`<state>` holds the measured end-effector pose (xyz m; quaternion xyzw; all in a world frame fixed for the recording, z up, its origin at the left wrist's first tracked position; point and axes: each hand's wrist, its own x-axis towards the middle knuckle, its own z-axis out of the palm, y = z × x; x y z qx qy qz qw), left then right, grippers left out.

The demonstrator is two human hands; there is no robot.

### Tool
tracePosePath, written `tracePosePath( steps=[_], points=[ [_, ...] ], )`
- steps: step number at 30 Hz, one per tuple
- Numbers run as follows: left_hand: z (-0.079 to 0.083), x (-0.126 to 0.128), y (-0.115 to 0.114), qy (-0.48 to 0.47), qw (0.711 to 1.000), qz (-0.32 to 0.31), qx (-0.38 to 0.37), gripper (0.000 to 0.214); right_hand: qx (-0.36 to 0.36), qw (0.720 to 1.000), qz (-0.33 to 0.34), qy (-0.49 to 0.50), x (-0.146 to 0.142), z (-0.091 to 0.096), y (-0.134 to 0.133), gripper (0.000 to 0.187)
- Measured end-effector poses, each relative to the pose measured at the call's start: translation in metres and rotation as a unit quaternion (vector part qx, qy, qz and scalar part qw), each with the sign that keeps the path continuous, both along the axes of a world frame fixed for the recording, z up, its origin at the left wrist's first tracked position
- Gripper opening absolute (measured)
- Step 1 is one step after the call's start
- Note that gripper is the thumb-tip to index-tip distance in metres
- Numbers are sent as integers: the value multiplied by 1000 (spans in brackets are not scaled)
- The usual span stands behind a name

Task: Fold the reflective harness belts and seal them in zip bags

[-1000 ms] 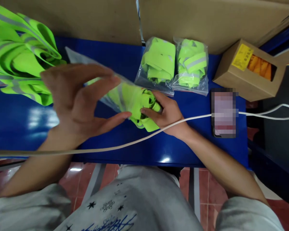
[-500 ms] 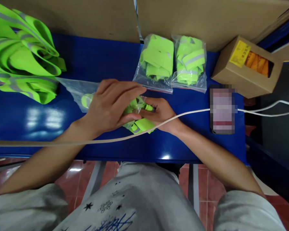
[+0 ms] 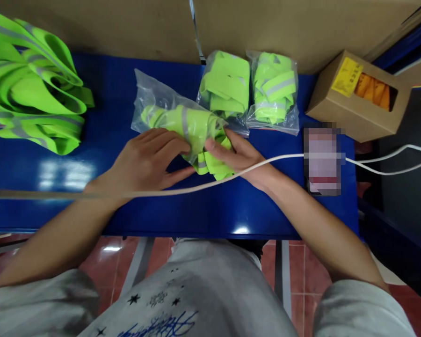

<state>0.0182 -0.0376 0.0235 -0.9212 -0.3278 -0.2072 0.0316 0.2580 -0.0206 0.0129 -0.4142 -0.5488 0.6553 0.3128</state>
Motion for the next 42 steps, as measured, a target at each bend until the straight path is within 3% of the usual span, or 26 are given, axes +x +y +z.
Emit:
tracePosePath(
  steps=[3, 5, 9, 13, 19, 23, 26, 29, 35, 39, 42],
  points=[
    [-6, 5, -4, -20, 999, 25, -37, 29, 69, 997, 26, -23, -1, -2, -2, 87],
    [-7, 10, -8, -44, 997, 63, -20, 29, 94, 995, -16, -37, -2, -4, -2, 90],
    [-8, 17, -14, -101, 985, 141, 22, 33, 10, 995, -102, -2, -5, -6, 0, 71],
    [-14, 20, -14, -142, 980, 135, -31, 16, -29, 992, -115, 36, -8, -8, 0, 66],
    [-14, 28, -18, -193, 969, 127, -88, 10, 86, 984, -150, -48, -12, -19, -6, 69],
    [-11, 37, -28, -161, 982, 82, -58, 11, 154, 959, -202, -122, -15, -28, -11, 63],
    [-12, 41, -30, -128, 988, 72, -49, 12, 165, 952, -226, -126, -16, -30, -10, 66],
    [-14, 40, -27, -131, 985, 92, -65, 11, 147, 964, -192, -111, -12, -22, -8, 65],
    [-17, 31, -16, -187, 973, 118, -67, 13, 137, 988, 16, -64, 4, 8, -1, 48],
    [-15, 29, -16, -219, 965, 105, -101, 11, 150, 982, -34, -105, 7, 7, 3, 37],
    [-13, 30, -20, -218, 966, 79, -116, 10, 154, 973, -99, -144, 5, 0, 3, 42]
  ],
)
